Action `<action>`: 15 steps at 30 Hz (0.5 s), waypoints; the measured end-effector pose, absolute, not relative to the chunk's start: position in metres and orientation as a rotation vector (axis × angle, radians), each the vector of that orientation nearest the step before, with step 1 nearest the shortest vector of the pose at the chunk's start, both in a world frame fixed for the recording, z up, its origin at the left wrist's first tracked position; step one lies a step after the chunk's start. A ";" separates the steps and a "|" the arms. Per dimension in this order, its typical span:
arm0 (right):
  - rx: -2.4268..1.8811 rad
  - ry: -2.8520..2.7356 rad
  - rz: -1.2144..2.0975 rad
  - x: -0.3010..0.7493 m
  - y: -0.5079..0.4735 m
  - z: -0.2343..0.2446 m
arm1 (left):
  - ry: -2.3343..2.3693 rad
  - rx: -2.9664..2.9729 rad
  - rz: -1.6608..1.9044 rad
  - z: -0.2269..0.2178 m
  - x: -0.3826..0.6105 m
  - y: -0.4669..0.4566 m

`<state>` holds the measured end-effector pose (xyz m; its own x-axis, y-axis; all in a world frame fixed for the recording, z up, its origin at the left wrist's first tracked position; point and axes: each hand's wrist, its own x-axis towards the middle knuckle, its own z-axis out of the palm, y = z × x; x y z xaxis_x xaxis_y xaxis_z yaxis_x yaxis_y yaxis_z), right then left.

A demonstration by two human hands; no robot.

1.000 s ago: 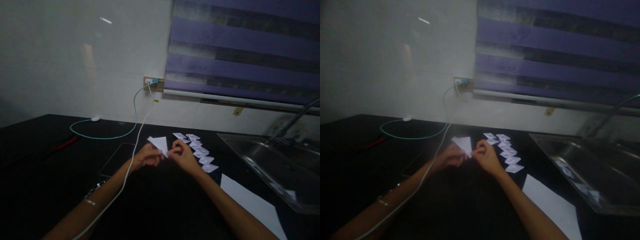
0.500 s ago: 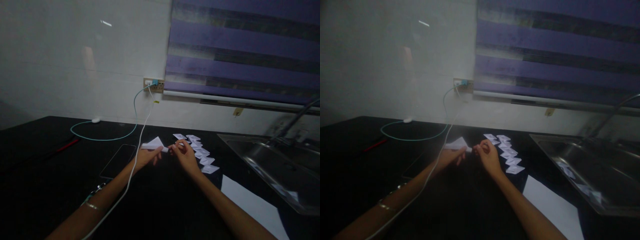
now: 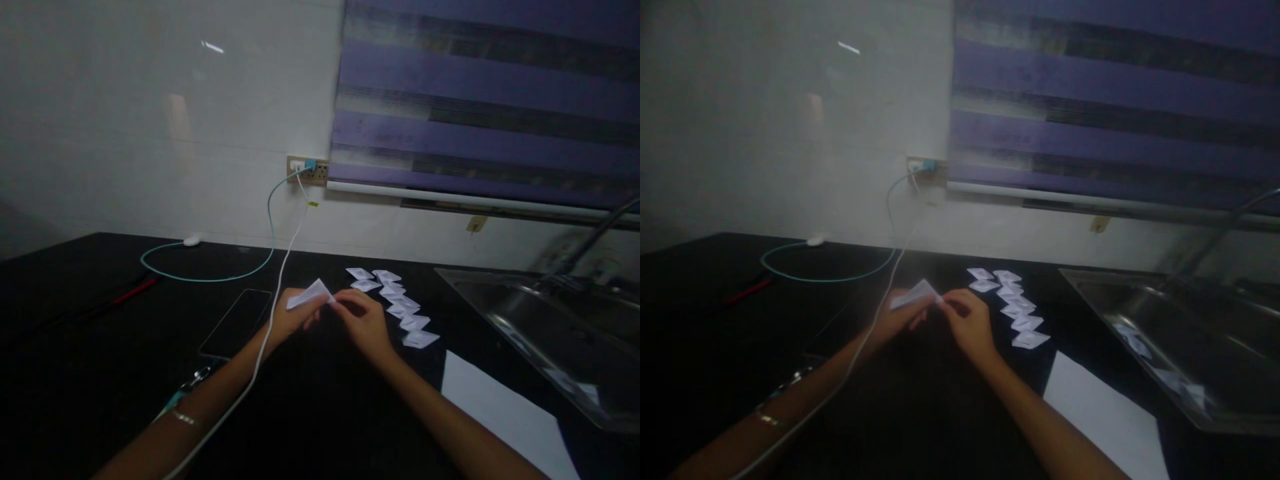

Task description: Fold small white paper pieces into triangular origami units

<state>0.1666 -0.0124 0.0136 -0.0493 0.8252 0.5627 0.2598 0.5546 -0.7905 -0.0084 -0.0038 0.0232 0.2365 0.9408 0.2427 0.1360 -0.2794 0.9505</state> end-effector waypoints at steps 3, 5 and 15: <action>-0.996 -1.526 0.792 0.166 -0.011 0.014 | 1.138 1.545 1.189 0.019 -0.005 -0.002; -1.044 -1.493 0.885 0.166 -0.010 0.014 | 1.219 1.497 1.213 0.018 -0.002 0.000; -1.091 -1.461 0.720 0.169 -0.008 0.006 | 0.810 1.335 1.173 0.024 0.010 -0.002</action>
<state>0.1691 -0.0076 0.0060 0.0474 0.9121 0.4071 0.2329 0.3862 -0.8925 0.0105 -0.0019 0.0240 0.2687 0.9465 0.1790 -0.1682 -0.1368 0.9762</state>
